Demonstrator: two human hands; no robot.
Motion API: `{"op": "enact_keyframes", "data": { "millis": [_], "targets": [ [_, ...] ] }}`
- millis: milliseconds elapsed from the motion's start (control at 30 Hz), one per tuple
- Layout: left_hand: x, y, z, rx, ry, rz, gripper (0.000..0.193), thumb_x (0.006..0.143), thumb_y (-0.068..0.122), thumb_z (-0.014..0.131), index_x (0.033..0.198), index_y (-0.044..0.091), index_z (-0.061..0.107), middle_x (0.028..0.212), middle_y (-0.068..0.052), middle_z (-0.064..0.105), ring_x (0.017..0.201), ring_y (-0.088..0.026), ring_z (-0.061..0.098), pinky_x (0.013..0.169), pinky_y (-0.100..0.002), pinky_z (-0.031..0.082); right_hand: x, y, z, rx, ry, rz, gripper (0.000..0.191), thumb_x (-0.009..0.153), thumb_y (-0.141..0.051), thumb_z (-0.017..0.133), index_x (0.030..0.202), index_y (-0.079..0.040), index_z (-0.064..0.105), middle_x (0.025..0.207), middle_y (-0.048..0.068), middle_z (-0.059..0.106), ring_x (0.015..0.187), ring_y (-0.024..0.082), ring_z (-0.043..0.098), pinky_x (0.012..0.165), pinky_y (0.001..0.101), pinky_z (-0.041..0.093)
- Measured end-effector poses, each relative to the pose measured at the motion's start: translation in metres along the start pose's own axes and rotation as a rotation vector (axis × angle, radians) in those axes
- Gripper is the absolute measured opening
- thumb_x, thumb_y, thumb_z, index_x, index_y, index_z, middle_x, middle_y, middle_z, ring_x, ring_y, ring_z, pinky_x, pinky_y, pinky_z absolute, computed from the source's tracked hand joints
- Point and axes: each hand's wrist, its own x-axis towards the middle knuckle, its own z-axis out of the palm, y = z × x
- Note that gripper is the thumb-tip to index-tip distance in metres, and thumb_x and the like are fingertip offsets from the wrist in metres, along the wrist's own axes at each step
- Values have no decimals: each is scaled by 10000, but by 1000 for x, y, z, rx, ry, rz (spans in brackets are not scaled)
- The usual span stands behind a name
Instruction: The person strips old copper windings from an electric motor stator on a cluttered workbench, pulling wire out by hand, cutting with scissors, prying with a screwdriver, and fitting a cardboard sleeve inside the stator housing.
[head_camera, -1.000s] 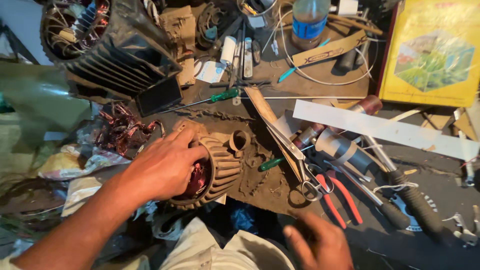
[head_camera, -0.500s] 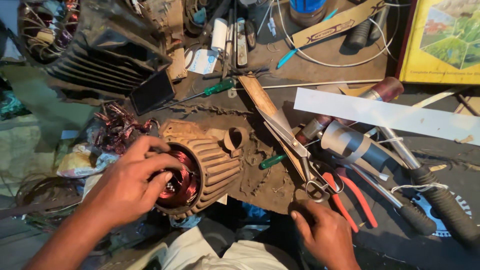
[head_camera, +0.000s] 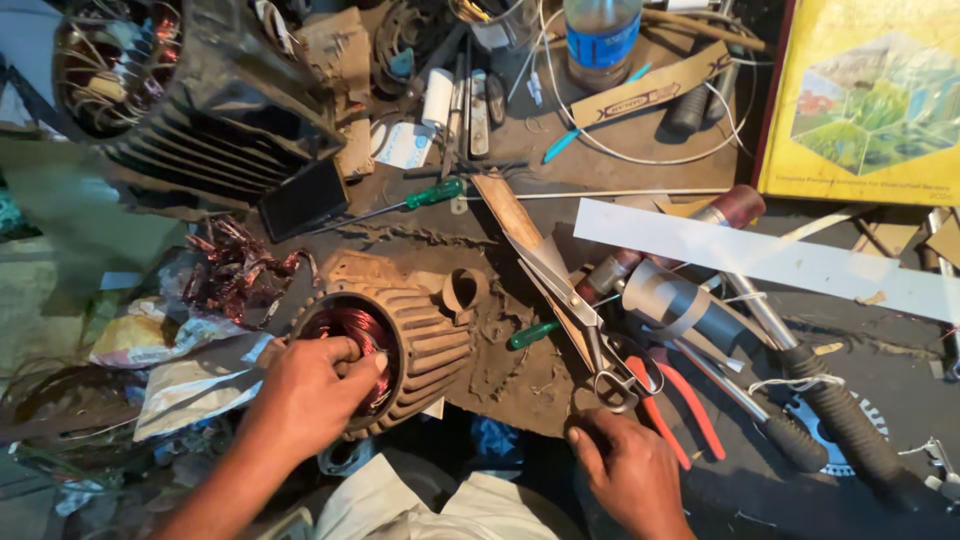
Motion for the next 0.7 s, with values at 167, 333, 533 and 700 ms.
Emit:
{"op": "enact_keyframes", "data": {
  "millis": [167, 333, 533, 700],
  "targets": [
    [5, -8, 5, -9, -65, 20, 337, 860, 340, 667, 787, 22, 754, 531, -204, 625, 500, -335, 649, 565, -478, 490, 0, 0, 1, -32, -2, 4, 245, 810, -326, 752, 962, -135, 771, 787, 129, 743, 752, 355, 712, 654, 452, 534],
    [11, -12, 12, -14, -13, 134, 357, 867, 392, 694, 817, 43, 751, 629, -216, 683, 626, -355, 712, 624, -475, 525, -10, -6, -11, 78, 55, -94, 218, 832, -272, 756, 945, -86, 763, 823, 132, 757, 772, 340, 727, 676, 420, 556],
    [0, 4, 10, 9, 76, 153, 389, 879, 429, 644, 866, 59, 764, 755, -237, 712, 803, -452, 694, 723, -527, 536, -17, -13, -55, 48, 110, 40, 267, 816, -218, 756, 1049, -87, 755, 854, 125, 764, 704, 284, 741, 639, 379, 564],
    [-12, 13, 4, 35, 55, 148, 465, 859, 543, 707, 906, 84, 758, 785, -244, 718, 836, -457, 696, 764, -536, 547, -17, -1, -111, -144, 390, 10, 264, 823, -235, 755, 1041, -85, 748, 961, 132, 757, 723, 308, 725, 659, 389, 568]
  ]
}}
